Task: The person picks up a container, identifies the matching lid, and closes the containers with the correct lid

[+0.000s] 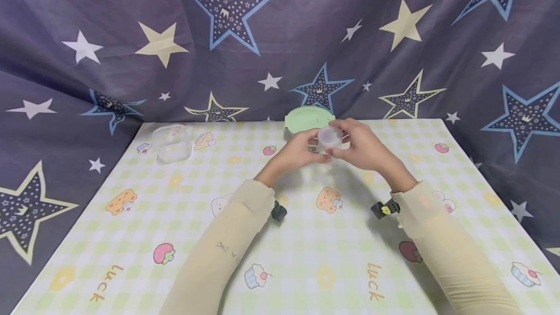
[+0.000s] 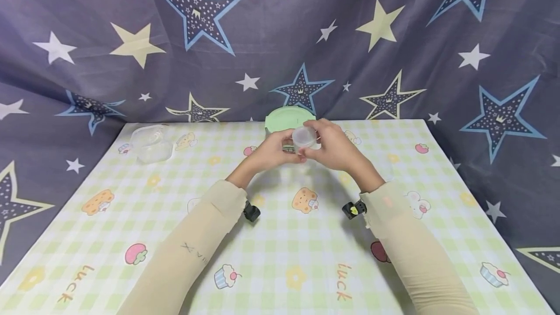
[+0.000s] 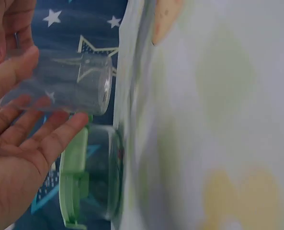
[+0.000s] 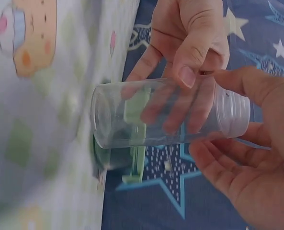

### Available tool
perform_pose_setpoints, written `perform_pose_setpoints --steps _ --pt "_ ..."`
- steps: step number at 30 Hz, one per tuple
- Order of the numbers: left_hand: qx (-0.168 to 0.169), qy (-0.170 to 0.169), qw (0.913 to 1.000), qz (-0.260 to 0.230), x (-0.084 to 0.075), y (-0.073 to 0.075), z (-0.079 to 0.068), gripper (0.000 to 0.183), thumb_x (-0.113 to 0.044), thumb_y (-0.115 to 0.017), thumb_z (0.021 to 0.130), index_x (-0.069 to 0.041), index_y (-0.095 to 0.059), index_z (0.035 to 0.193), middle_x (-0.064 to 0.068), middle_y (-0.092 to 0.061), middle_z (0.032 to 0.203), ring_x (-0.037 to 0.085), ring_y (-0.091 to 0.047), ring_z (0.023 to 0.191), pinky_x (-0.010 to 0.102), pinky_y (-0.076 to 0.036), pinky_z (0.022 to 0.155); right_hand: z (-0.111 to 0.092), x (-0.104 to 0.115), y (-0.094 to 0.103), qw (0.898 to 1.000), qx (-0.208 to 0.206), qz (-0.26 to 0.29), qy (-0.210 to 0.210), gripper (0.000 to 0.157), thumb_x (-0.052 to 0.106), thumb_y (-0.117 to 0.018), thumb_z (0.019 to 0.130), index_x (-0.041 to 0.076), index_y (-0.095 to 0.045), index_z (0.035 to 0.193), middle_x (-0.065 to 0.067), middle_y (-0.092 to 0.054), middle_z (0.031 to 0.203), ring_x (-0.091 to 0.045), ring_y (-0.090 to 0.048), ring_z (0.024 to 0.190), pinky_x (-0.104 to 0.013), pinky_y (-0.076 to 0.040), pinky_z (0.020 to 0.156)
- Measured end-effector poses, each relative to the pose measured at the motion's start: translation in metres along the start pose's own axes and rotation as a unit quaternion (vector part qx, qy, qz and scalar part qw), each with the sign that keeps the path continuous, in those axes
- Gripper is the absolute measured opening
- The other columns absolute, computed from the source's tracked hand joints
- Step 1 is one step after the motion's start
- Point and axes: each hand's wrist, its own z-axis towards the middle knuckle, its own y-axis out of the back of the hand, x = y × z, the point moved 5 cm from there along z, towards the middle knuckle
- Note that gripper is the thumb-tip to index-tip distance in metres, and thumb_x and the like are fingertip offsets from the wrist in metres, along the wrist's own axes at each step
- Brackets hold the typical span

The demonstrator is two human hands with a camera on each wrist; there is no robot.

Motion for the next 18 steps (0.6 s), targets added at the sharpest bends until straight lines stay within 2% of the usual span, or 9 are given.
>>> perform_pose_setpoints --steps 5,14,16,18 --pt "-0.035 0.002 0.9989 0.03 -0.01 -0.016 0.025 0.063 -0.017 -0.086 0.086 -0.006 -0.057 0.14 0.007 -0.065 0.134 0.022 -0.065 0.12 0.022 -0.053 0.096 0.001 -0.02 0.019 0.999 -0.018 -0.01 -0.025 0.061 0.012 -0.079 0.085 -0.006 -0.057 0.139 -0.022 -0.063 0.115 -0.034 -0.064 0.102 -0.048 -0.059 0.089" --pt "-0.12 0.037 0.9903 0.059 -0.015 -0.049 0.061 0.067 -0.022 -0.084 0.088 -0.003 -0.054 0.144 0.012 -0.065 0.135 0.026 -0.065 0.118 0.027 -0.054 0.097 0.006 -0.06 0.043 0.998 -0.01 0.0 -0.063 0.056 0.003 -0.072 0.085 -0.009 -0.057 0.137 -0.028 -0.061 0.124 -0.044 -0.064 0.109 -0.056 -0.057 0.09" --pt "-0.139 0.056 0.9861 0.072 -0.014 -0.055 0.067 0.069 -0.024 -0.084 0.088 -0.005 -0.053 0.145 0.011 -0.066 0.134 0.025 -0.065 0.118 0.028 -0.053 0.097 0.006 -0.069 0.046 0.997 -0.003 0.01 -0.074 0.057 0.003 -0.072 0.085 -0.008 -0.056 0.139 -0.027 -0.06 0.129 -0.044 -0.063 0.113 -0.054 -0.057 0.09" --pt "-0.152 0.071 0.9825 0.082 -0.014 -0.059 0.071 0.069 -0.026 -0.084 0.088 -0.005 -0.052 0.146 0.009 -0.065 0.134 0.024 -0.064 0.12 0.029 -0.052 0.098 0.007 -0.078 0.049 0.997 0.002 0.021 -0.078 0.057 0.002 -0.073 0.085 -0.007 -0.056 0.14 -0.026 -0.06 0.132 -0.044 -0.063 0.117 -0.043 -0.059 0.09"
